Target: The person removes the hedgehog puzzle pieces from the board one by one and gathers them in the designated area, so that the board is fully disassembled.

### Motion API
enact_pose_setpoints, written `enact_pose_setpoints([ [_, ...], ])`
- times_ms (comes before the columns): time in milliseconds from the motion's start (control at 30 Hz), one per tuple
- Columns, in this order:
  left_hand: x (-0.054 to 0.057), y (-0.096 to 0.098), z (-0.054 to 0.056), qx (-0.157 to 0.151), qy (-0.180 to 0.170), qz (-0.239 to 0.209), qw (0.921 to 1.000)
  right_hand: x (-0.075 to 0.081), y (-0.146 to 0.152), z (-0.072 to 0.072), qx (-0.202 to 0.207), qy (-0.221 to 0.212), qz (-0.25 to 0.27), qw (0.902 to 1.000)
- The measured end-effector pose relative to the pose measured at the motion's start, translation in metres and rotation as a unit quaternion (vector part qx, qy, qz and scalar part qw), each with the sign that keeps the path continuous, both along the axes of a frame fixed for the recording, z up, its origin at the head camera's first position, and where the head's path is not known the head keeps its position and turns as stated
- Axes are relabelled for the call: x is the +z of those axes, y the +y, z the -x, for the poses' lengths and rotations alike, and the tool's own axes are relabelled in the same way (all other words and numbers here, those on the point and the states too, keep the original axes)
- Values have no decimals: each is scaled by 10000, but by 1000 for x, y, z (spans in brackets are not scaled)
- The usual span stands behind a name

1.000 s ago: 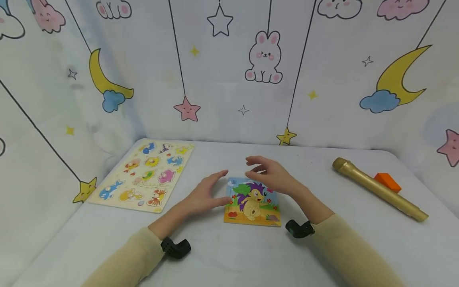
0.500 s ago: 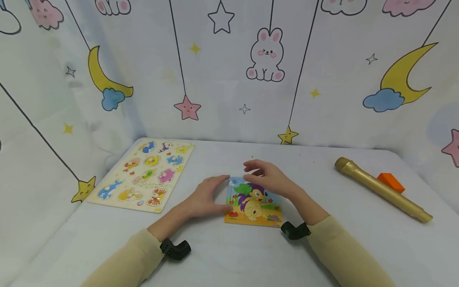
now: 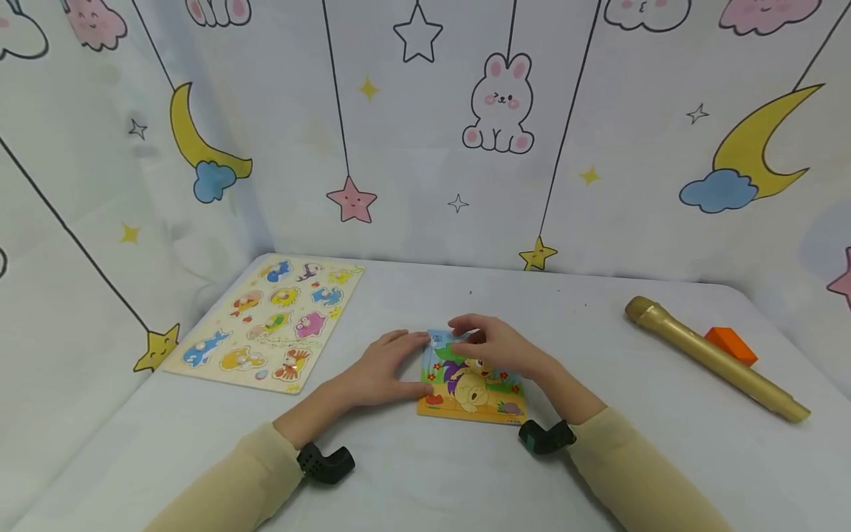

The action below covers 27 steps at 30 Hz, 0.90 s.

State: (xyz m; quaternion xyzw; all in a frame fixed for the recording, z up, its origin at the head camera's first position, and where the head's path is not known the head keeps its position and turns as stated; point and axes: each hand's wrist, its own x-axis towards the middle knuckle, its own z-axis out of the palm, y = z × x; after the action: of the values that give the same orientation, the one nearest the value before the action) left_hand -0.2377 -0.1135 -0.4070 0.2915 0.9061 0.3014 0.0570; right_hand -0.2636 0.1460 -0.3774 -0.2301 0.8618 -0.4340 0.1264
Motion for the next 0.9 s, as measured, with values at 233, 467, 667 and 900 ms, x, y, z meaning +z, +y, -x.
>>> enact_pose_setpoints([
  [233,0,1,0,-92,39,93,9999,-3,0,-3,102,77,-258,9996],
  [467,2,1,-1,-177,74,11,9998,-4,-2,-6,149,131,-331,9993],
  [667,3,0,0,-267,172,42,9995,-9,-8,-6,52,497,-627,9968],
  [900,2,0,0,-167,135,91,9997,-12,-16,-7,-282,521,-846,9946],
])
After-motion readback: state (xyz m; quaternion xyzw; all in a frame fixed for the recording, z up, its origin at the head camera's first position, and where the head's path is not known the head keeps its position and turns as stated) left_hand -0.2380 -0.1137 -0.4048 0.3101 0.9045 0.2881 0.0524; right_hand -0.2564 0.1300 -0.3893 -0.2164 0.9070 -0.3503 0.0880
